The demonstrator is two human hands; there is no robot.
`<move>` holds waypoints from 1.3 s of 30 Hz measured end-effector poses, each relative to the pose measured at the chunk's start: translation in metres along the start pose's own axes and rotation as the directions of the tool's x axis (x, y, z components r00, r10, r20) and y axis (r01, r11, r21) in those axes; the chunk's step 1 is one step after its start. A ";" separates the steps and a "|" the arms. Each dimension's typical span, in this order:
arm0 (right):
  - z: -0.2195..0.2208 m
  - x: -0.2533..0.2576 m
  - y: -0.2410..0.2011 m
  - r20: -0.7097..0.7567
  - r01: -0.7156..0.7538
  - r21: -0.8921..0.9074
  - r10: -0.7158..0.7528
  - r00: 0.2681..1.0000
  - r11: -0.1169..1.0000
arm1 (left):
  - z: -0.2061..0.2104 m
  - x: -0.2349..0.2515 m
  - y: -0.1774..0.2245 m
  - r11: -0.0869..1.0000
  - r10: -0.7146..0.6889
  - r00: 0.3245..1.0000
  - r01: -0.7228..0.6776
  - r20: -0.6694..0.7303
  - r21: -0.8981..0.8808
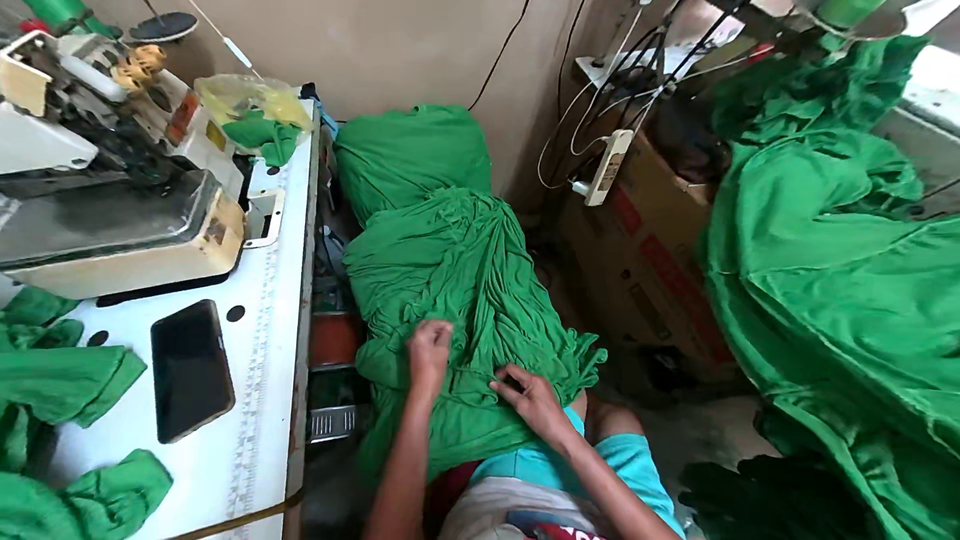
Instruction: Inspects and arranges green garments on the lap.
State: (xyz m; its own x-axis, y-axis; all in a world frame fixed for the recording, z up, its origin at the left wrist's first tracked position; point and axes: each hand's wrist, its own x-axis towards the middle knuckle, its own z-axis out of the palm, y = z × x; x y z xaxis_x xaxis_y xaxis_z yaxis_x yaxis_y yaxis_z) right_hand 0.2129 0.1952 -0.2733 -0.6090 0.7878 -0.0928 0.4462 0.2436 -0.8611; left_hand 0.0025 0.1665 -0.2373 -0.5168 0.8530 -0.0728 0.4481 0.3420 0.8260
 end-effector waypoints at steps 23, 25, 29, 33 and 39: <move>-0.029 0.001 -0.011 -0.430 0.228 0.090 -0.169 0.887 0.969 | 0.024 -0.063 -0.011 0.967 0.231 0.970 -0.237 0.076 0.096; -0.042 0.006 -0.008 -0.502 0.265 0.228 -0.120 0.857 0.937 | 0.028 -0.065 -0.013 0.958 0.263 0.950 -0.278 0.166 0.076; -0.058 0.010 0.008 -0.277 0.071 -0.011 -0.072 0.958 0.997 | 0.039 -0.066 -0.021 0.952 0.259 0.860 -0.304 0.439 0.034; -0.040 0.015 0.020 -0.096 -0.115 -0.305 0.090 0.991 0.945 | 0.029 -0.057 -0.013 0.976 0.215 0.958 -0.220 0.191 0.003; -0.036 0.014 0.026 -0.156 -0.092 -0.273 0.050 0.987 0.958 | -0.003 -0.003 -0.021 0.930 0.054 0.990 -0.002 -0.133 0.368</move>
State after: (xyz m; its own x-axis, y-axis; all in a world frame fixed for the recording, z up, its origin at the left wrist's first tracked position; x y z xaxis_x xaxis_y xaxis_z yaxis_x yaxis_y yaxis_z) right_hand 0.2395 0.2322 -0.2789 -0.4763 0.8775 -0.0569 0.6623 0.3154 -0.6796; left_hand -0.0076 0.1561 -0.2525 -0.5842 0.8102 0.0475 0.6859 0.4616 0.5625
